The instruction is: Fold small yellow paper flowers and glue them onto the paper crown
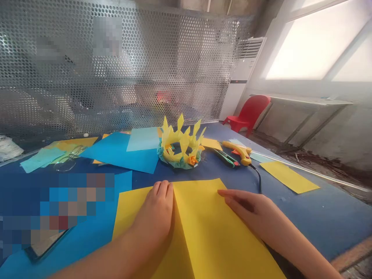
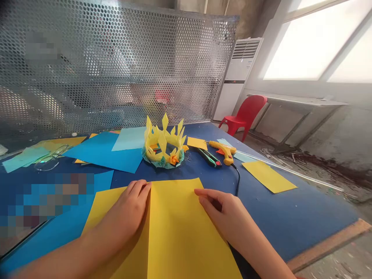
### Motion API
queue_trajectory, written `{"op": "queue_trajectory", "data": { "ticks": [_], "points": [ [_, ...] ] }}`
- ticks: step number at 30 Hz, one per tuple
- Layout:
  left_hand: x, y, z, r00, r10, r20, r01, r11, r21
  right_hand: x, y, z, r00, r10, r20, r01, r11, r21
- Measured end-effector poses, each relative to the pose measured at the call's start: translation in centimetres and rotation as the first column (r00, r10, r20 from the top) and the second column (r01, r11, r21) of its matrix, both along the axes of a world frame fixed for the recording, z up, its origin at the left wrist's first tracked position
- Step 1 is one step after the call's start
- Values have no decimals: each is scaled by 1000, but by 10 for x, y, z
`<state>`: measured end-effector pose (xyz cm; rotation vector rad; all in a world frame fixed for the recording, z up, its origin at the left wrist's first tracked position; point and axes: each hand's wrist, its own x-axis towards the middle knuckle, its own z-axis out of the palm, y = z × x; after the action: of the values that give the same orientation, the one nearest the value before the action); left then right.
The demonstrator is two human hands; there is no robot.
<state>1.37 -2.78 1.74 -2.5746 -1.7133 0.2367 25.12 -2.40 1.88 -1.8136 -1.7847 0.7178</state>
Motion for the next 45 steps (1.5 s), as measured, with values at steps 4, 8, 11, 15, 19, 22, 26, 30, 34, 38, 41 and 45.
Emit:
{"op": "queue_trajectory", "data": {
  "ticks": [4, 8, 11, 15, 19, 22, 26, 30, 34, 38, 41, 45],
  "points": [
    [2, 0, 5, 997, -53, -56, 54, 999, 2, 0, -3, -2, 999, -17, 29, 16, 999, 40],
    [4, -3, 10, 991, -86, -106, 86, 996, -7, 0, -6, -4, 998, -35, 51, 32, 998, 54],
    [4, -5, 12, 985, -112, -129, 109, 993, -34, 0, -7, -4, 998, -22, 55, 18, 997, 80],
    [4, -7, 12, 976, -172, -131, 158, 982, -107, 1, -8, -6, 998, -13, 56, 7, 995, 103],
    [4, -10, 13, 968, -236, -84, 216, 957, -194, 2, -9, -7, 997, -25, 70, 21, 998, 52],
    [2, -11, 20, 971, -240, -15, 228, 940, -252, 1, -9, -6, 995, -46, 89, 46, 999, 8],
    [-10, -11, 41, 992, -100, 77, 118, 947, -298, 1, -10, -6, 991, -66, 116, 68, 998, -15],
    [-24, -9, 59, 971, 79, 227, 56, 845, -533, 2, -11, -8, 991, -55, 124, 55, 998, 5],
    [-27, -8, 59, 969, 150, 194, -3, 800, -600, 3, -12, -9, 993, -43, 114, 37, 998, 52],
    [-26, -8, 55, 965, 142, 219, 19, 799, -601, 2, -12, -10, 991, -48, 123, 41, 997, 61],
    [-28, -7, 52, 958, 134, 252, 38, 816, -577, 1, -13, -9, 993, -48, 105, 38, 995, 94],
    [-32, -3, 49, 950, 87, 300, 81, 859, -506, -2, -16, -5, 997, -37, 72, 27, 990, 137]
  ]
}}
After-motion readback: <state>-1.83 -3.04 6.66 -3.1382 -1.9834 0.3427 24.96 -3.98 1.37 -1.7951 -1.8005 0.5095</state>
